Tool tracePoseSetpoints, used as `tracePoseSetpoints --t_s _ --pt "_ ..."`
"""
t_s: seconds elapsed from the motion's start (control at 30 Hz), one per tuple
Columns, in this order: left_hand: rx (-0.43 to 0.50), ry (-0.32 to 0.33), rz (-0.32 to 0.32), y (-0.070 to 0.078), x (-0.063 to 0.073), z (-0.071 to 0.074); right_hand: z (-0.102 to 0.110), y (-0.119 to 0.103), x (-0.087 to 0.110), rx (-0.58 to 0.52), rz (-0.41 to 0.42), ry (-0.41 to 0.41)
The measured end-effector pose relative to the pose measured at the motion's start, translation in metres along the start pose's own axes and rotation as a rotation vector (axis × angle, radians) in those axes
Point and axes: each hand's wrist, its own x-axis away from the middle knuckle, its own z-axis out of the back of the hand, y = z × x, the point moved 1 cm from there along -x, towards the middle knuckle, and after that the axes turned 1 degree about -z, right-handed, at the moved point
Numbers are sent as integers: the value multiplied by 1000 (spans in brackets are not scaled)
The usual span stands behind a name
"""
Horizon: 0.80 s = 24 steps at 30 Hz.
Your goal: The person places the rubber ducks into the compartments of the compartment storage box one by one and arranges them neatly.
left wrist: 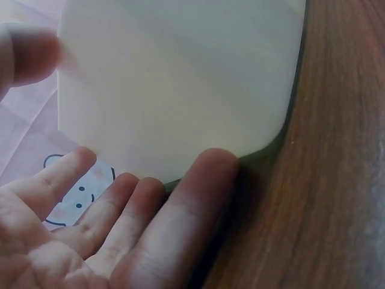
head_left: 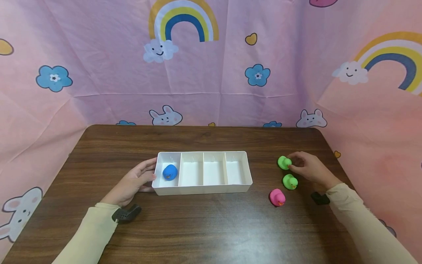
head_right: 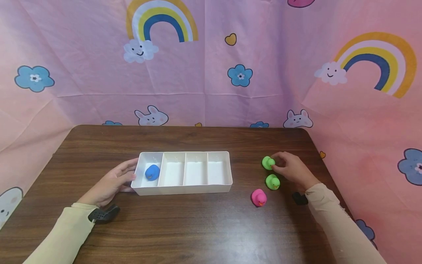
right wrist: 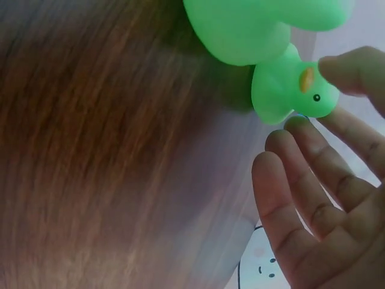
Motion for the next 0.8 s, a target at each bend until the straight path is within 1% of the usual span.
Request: tracePoseSetpoints --t_s 0.17,0.47,0.8 --pt "2 -2 7 0 0 -1 -2 -1 1 -4 -27 -1" --pt "2 -2 2 0 0 -1 -5 -1 1 12 -47 44" --pt "-3 12 13 3 1 -3 -8 1 -2 26 -42 65"
